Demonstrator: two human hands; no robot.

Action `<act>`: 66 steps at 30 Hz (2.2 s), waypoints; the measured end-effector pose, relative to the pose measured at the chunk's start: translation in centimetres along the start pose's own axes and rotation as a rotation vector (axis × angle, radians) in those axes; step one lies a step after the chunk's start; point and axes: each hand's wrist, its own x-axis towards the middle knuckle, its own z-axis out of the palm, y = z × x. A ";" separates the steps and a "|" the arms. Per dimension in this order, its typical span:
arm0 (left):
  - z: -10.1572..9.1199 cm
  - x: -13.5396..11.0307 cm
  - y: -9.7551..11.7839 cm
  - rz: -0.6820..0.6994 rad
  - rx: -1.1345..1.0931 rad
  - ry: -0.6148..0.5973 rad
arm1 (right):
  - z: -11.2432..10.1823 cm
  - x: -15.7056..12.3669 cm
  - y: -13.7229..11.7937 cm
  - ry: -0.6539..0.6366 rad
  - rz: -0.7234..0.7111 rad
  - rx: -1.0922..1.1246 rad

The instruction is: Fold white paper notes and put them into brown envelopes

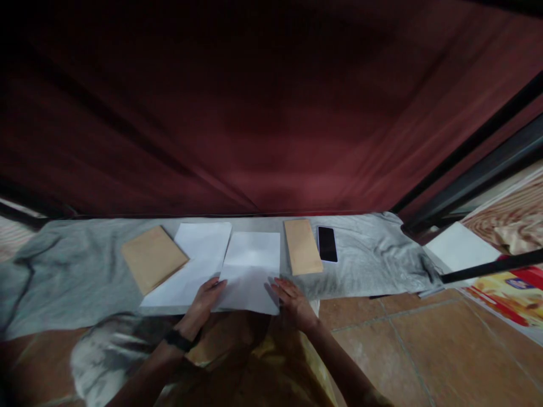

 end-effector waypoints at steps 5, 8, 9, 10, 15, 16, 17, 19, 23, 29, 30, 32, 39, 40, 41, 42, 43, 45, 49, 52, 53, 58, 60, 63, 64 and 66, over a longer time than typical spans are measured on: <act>1.6 0.8 0.3 0.029 0.053 0.013 | -0.1 0.3 0.6 -0.012 -0.042 0.031; 1.2 0.1 0.4 0.092 0.137 -0.024 | 0.0 0.7 1.3 0.042 -0.041 0.061; 0.8 -0.5 0.4 0.169 0.210 -0.031 | 0.1 0.8 1.5 0.049 -0.043 0.072; 0.4 -1.3 0.3 0.290 0.320 -0.043 | 0.2 0.8 1.6 0.049 -0.046 0.082; 0.0 -5.5 -0.9 1.007 1.017 -0.263 | 0.7 0.5 1.7 -0.021 -0.038 0.090; 0.4 -5.9 -1.4 1.081 1.096 -0.358 | 0.8 0.4 1.7 -0.038 -0.040 0.086; 0.8 -6.2 -2.0 1.121 1.151 -0.422 | 0.9 0.4 1.7 -0.049 -0.043 0.083; 1.7 -6.1 -3.0 1.124 1.218 -0.475 | 0.9 0.3 1.7 -0.055 -0.041 0.078; 1.0 -4.5 -4.1 1.059 1.235 -0.469 | 0.5 -0.2 2.0 -0.051 -0.034 0.091; -3.3 -2.4 -2.7 0.896 0.977 -0.488 | -0.1 0.1 1.7 0.087 0.088 0.250; -3.6 -2.1 -2.3 0.837 0.902 -0.478 | -0.1 0.5 1.5 0.122 0.150 0.270; -3.4 -1.5 -1.3 0.682 0.757 -0.408 | 0.0 1.3 1.1 0.194 0.308 0.280; -1.0 0.0 0.9 0.489 0.417 -0.119 | -0.5 5.1 -0.2 0.234 0.647 0.146; -0.9 0.1 0.9 0.491 0.406 -0.103 | -0.6 5.6 -0.4 0.218 0.668 0.108; -0.9 0.2 0.8 0.490 0.408 -0.097 | -0.6 5.9 -0.5 0.197 0.689 0.067; -0.9 0.3 0.7 0.486 0.420 -0.095 | -0.6 6.2 -0.7 0.171 0.710 0.028; -0.9 0.4 0.6 0.480 0.443 -0.094 | -0.6 6.4 -0.8 0.141 0.733 -0.011; -0.8 0.6 0.5 0.452 0.529 -0.073 | -0.3 6.8 -1.2 0.080 0.777 -0.082; 0.0 1.0 0.9 0.361 0.808 -0.007 | 0.3 7.7 -1.7 -0.005 0.828 -0.213; 0.8 1.0 1.6 0.342 0.968 0.023 | 0.6 8.5 -1.8 -0.036 0.841 -0.285; 1.1 1.1 1.8 0.337 1.006 0.030 | 0.6 8.7 -1.8 -0.040 0.846 -0.304; 1.8 1.7 2.0 0.357 1.064 0.094 | 0.6 9.7 -1.7 -0.037 0.860 -0.363; 1.8 1.8 1.8 0.506 1.058 0.170 | 0.5 10.1 -1.7 -0.039 0.857 -0.373; 2.1 1.3 1.3 0.821 1.065 0.164 | 0.5 10.5 -1.5 -0.031 0.849 -0.382; 2.4 0.9 1.0 0.915 1.074 0.106 | 0.6 10.6 -1.5 -0.026 0.844 -0.383; 3.1 -0.2 0.3 1.069 1.099 -0.057 | 0.7 10.8 -1.4 -0.015 0.835 -0.387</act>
